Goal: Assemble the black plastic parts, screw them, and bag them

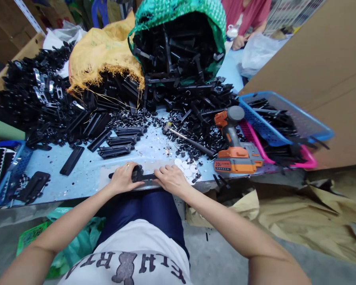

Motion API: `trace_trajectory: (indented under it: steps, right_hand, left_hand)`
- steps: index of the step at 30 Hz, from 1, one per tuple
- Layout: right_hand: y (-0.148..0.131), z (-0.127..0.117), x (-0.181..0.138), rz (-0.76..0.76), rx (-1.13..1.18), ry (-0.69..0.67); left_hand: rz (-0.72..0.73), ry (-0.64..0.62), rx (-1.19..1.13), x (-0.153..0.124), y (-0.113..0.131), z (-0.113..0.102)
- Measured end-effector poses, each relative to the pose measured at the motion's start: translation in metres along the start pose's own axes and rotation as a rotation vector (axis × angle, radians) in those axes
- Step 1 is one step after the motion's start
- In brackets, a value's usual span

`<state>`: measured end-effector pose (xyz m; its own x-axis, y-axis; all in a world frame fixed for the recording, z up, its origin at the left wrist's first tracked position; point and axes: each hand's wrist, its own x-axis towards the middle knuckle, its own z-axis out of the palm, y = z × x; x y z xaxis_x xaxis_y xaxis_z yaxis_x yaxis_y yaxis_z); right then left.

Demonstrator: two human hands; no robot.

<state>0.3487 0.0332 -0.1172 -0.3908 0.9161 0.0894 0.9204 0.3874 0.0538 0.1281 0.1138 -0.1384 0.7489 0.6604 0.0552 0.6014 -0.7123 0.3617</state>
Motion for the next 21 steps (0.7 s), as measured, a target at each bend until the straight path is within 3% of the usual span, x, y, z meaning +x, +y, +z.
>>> trace_trajectory:
  steps: [7,13,16,21]
  right_hand:
    - [-0.004,-0.027,0.012,-0.047,0.007,0.012]
    - [0.022,-0.007,0.013,-0.087,0.087,0.009]
    - [0.035,0.017,0.003,-0.05,0.154,0.065]
    - [0.039,0.04,-0.017,0.007,0.22,0.123]
  left_hand:
    - [0.052,0.109,-0.072,-0.006,-0.006,0.004]
    - [0.05,0.01,-0.075,0.005,-0.001,-0.003]
    - [0.097,0.029,-0.041,0.045,0.003,-0.007]
    - [-0.023,0.101,0.153,0.16,-0.002,-0.007]
